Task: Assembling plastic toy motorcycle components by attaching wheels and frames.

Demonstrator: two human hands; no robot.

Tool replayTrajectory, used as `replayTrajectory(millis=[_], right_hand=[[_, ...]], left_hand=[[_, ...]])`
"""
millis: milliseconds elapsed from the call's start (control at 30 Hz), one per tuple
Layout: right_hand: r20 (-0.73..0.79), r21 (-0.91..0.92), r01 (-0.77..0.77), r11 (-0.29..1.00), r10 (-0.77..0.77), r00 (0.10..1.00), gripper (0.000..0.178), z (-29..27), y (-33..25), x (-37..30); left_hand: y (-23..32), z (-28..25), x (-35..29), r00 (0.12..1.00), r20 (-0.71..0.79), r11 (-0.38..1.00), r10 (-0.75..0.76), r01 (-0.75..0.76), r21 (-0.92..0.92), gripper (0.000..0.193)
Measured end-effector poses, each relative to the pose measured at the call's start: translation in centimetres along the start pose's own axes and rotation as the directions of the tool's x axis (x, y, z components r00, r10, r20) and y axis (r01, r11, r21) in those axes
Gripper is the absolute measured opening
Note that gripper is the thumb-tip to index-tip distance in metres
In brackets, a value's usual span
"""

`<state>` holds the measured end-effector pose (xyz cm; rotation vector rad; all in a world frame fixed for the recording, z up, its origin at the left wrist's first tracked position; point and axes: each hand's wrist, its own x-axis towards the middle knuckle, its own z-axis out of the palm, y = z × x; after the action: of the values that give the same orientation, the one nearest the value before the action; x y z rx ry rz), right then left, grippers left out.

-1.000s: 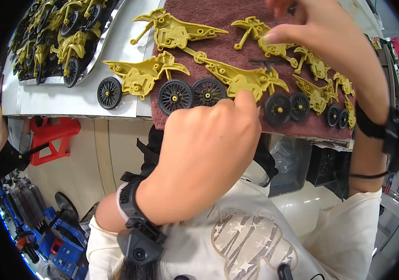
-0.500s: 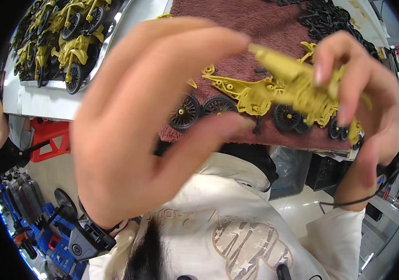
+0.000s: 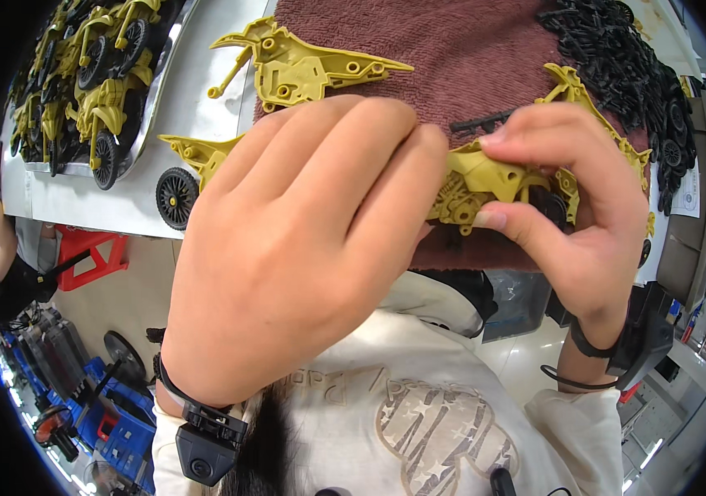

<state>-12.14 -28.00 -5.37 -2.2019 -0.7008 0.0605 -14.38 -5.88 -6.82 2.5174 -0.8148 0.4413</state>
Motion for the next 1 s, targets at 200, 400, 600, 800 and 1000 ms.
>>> replayTrajectory(millis=[200, 400, 600, 800, 1000], right_hand=[[-0.052, -0.162, -0.047, 0.986, 0.039, 0.998, 0.033, 0.7, -0.9, -0.7], [-0.239, -0.122, -0.147, 0.982, 0.115, 0.964, 0.03, 1.6, -1.0, -1.0], [-0.191, -0.213, -0.093, 0.973, 0.052, 0.98, 0.028, 1.6, -1.4, -0.6], [-0.175, -0.269, -0.073, 0.96, 0.026, 0.984, 0.024, 1.5, -1.1, -0.5], [-0.148, -0.31, -0.078, 0.948, 0.033, 0.988, 0.022, 1.7, -1.2, 0.0]], left_hand=[[0.6, -0.8, 0.1, 0.98, 0.143, 0.978, -0.136, 0.156, -0.14, 0.048], [1.1, -0.3, 0.3, 0.972, 0.15, 0.974, -0.18, 0.197, -0.11, 0.046], [1.8, -0.7, 0.0, 0.959, 0.136, 0.962, -0.25, 0.262, -0.074, 0.046], [2.3, -0.3, -0.1, 0.96, 0.11, 0.966, -0.259, 0.255, 0.05, 0.043], [2.5, -0.4, -0.1, 0.948, 0.12, 0.955, -0.295, 0.289, 0.06, 0.04]])
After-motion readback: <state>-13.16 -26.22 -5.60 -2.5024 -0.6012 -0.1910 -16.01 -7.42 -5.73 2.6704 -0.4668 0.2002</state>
